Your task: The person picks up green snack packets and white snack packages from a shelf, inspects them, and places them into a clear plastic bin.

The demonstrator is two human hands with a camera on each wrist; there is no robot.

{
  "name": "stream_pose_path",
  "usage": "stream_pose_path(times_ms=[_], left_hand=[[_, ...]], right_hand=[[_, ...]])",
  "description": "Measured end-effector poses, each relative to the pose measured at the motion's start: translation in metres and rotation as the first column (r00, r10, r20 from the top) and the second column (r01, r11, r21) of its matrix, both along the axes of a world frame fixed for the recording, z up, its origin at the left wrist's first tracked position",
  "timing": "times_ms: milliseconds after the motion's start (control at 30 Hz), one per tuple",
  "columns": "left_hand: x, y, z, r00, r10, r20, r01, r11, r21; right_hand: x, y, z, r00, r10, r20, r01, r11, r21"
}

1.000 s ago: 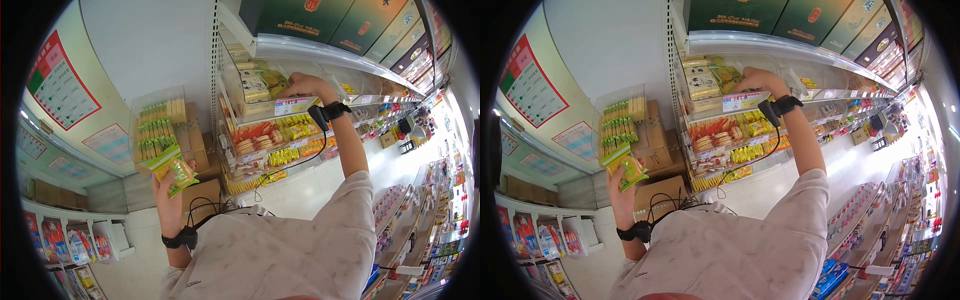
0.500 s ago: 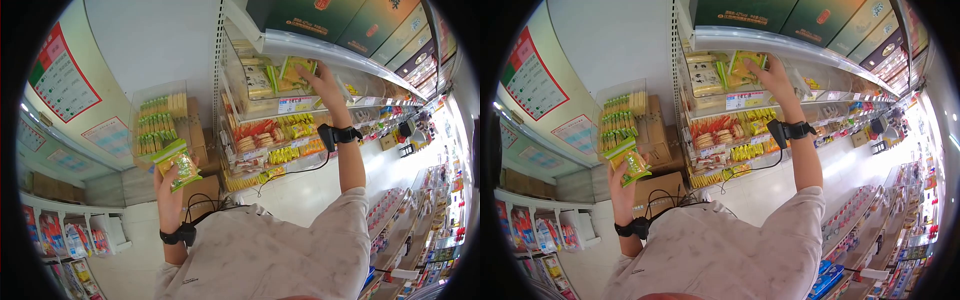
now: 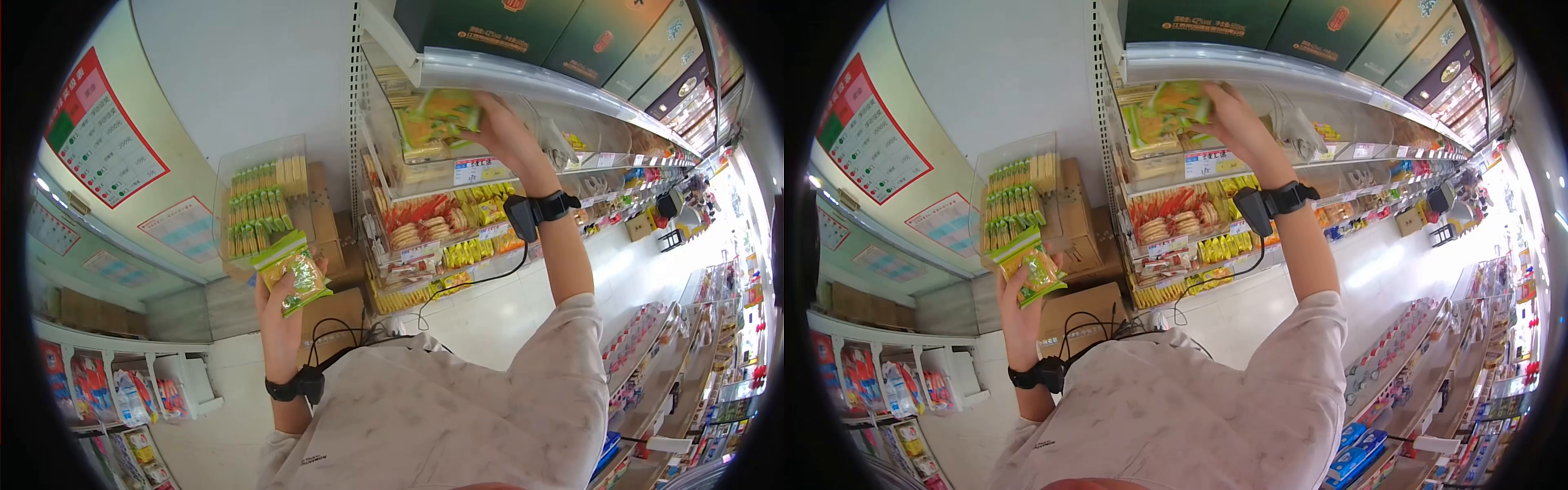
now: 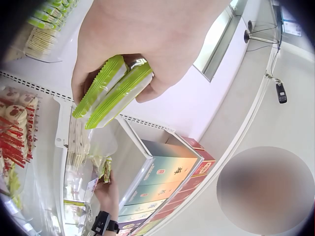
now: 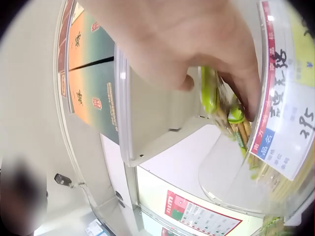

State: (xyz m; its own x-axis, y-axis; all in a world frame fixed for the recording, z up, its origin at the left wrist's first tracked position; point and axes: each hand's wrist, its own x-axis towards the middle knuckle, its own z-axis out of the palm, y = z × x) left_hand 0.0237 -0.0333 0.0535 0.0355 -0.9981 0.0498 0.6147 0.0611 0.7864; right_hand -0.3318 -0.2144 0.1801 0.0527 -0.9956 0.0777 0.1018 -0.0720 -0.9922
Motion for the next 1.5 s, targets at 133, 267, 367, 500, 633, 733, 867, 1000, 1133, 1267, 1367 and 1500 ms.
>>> stream_pose_path(times_ms=[133, 267, 367, 500, 633, 733, 867, 1000, 1133, 1267, 1367, 1500], left_hand=[[-0.005, 0.001, 0.004, 0.999, 0.054, 0.003, -0.054, 0.999, -0.001], [-0.002, 0.001, -0.004, 0.998, 0.057, 0.002, -0.057, 0.998, 0.006], [0.0, 0.002, -0.003, 0.999, 0.036, 0.018, -0.036, 0.999, 0.017], [0.003, 0.002, -0.005, 0.999, 0.023, 0.023, -0.024, 0.999, 0.035], [0.001, 0.002, -0.007, 0.999, 0.05, 0.021, -0.051, 0.999, 0.016], [-0.002, 0.001, -0.008, 0.997, 0.079, 0.007, -0.079, 0.997, 0.008], [0.001, 0.002, -0.009, 0.997, 0.07, 0.01, -0.07, 0.997, 0.02], [0.003, 0.007, -0.002, 0.996, 0.088, 0.01, -0.088, 0.995, 0.048], [0.008, 0.004, -0.005, 0.997, 0.077, 0.032, -0.078, 0.996, 0.035], [0.006, 0.0, -0.01, 0.998, 0.058, 0.036, -0.059, 0.998, 0.027], [0.005, -0.003, -0.017, 0.999, 0.039, 0.026, -0.04, 0.999, 0.036], [0.004, -0.002, -0.015, 1.0, 0.014, 0.027, -0.015, 0.998, 0.053]], right_hand=[[-0.021, -0.023, 0.001, 0.809, 0.178, -0.56, -0.184, 0.982, 0.045], [-0.052, -0.043, 0.008, 0.633, 0.117, -0.765, -0.101, 0.993, 0.068], [-0.062, -0.069, 0.007, 0.626, 0.276, -0.73, -0.038, 0.945, 0.325], [-0.068, -0.099, -0.01, 0.665, 0.346, -0.662, -0.039, 0.901, 0.433], [-0.07, -0.114, -0.022, 0.697, 0.301, -0.651, -0.091, 0.937, 0.336], [-0.076, -0.12, -0.026, 0.674, 0.302, -0.675, -0.126, 0.946, 0.297], [-0.064, -0.114, -0.024, 0.62, 0.208, -0.756, -0.088, 0.977, 0.197], [-0.045, -0.057, -0.015, 0.658, -0.261, -0.707, -0.006, 0.936, -0.352], [-0.058, -0.041, -0.012, 0.842, -0.22, -0.493, 0.028, 0.929, -0.368], [-0.05, -0.009, 0.004, 0.878, -0.285, -0.386, 0.153, 0.929, -0.337], [-0.051, 0.0, 0.007, 0.863, -0.321, -0.389, 0.211, 0.931, -0.298], [-0.056, -0.003, 0.001, 0.882, -0.315, -0.35, 0.239, 0.94, -0.243]])
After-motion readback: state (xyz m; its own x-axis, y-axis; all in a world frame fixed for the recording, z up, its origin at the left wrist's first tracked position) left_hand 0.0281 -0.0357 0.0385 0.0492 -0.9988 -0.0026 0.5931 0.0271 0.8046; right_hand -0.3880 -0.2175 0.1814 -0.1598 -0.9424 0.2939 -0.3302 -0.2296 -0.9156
